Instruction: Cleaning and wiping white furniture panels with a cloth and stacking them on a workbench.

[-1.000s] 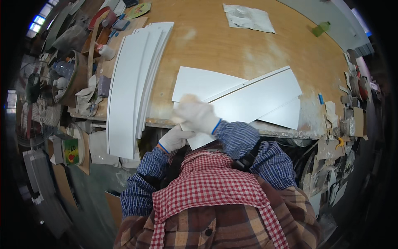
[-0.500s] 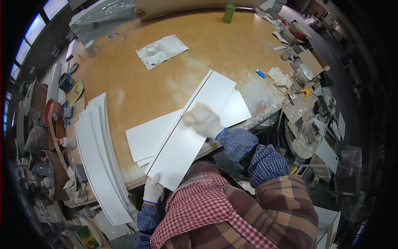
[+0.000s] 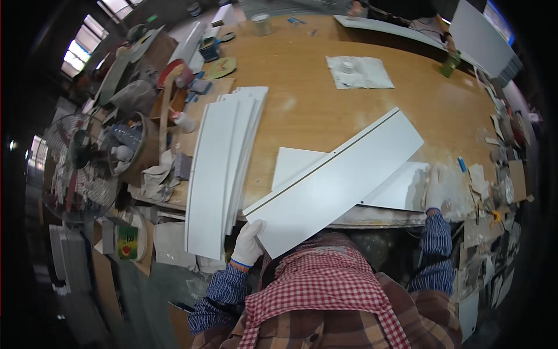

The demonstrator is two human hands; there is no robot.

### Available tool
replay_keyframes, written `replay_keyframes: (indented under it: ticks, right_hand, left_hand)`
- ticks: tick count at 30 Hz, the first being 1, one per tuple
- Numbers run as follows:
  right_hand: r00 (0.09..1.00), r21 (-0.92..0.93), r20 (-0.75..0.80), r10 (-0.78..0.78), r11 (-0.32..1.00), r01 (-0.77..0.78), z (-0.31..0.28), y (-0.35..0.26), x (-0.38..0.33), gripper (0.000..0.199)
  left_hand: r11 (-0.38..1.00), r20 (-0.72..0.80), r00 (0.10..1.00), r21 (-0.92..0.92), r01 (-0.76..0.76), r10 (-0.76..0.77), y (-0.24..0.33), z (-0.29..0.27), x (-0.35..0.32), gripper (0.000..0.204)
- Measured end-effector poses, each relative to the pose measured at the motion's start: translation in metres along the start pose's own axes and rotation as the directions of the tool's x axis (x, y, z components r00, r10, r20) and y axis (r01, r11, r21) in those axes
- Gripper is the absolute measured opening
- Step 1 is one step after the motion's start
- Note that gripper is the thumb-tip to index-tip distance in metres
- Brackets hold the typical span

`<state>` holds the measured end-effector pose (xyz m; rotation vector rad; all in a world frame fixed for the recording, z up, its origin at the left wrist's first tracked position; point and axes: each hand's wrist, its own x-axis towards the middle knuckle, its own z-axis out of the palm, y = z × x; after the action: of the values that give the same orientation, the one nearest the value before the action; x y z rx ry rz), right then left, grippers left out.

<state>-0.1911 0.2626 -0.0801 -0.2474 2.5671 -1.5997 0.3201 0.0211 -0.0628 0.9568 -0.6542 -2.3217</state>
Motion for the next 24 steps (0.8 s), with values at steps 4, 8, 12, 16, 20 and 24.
replay_keyframes:
  ticks: [4, 8, 12, 16, 20, 24]
  right_hand:
    - [0.999, 0.256, -0.038, -0.038, 0.965, 0.047, 0.01, 0.012, -0.039, 0.044]
    - [0.998, 0.282, 0.012, -0.054, 0.958, 0.048, 0.025, -0.009, -0.067, 0.041]
    - [0.998, 0.392, 0.058, -0.013, 0.92, -0.01, 0.038, -0.019, -0.083, 0.036]
    - [0.992, 0.341, 0.126, -0.027, 0.94, -0.017, 0.051, -0.036, -0.095, 0.036]
    - [0.99, 0.151, 0.139, -0.016, 0.988, -0.005, 0.067, -0.044, -0.098, 0.036]
    - [0.915, -0.603, 0.199, -0.35, 0.692, 0.396, 0.102, -0.048, -0.105, 0.037]
  left_hand:
    - [0.968, -0.028, 0.977, -0.132, -0.215, 0.213, 0.021, -0.026, -0.039, 0.047]
    - [0.929, -0.093, 0.932, -0.089, -0.359, 0.351, 0.032, -0.071, -0.078, 0.054]
    - [0.852, -0.267, 0.874, -0.234, -0.467, 0.406, 0.044, -0.099, -0.089, 0.048]
    - [0.837, -0.322, 0.848, -0.223, -0.5, 0.42, 0.05, -0.119, -0.097, 0.05]
    - [0.859, -0.451, 0.787, -0.079, -0.506, 0.422, 0.056, -0.131, -0.101, 0.053]
    - [0.988, -0.622, 0.768, 0.12, -0.098, 0.152, 0.088, -0.108, -0.122, 0.054]
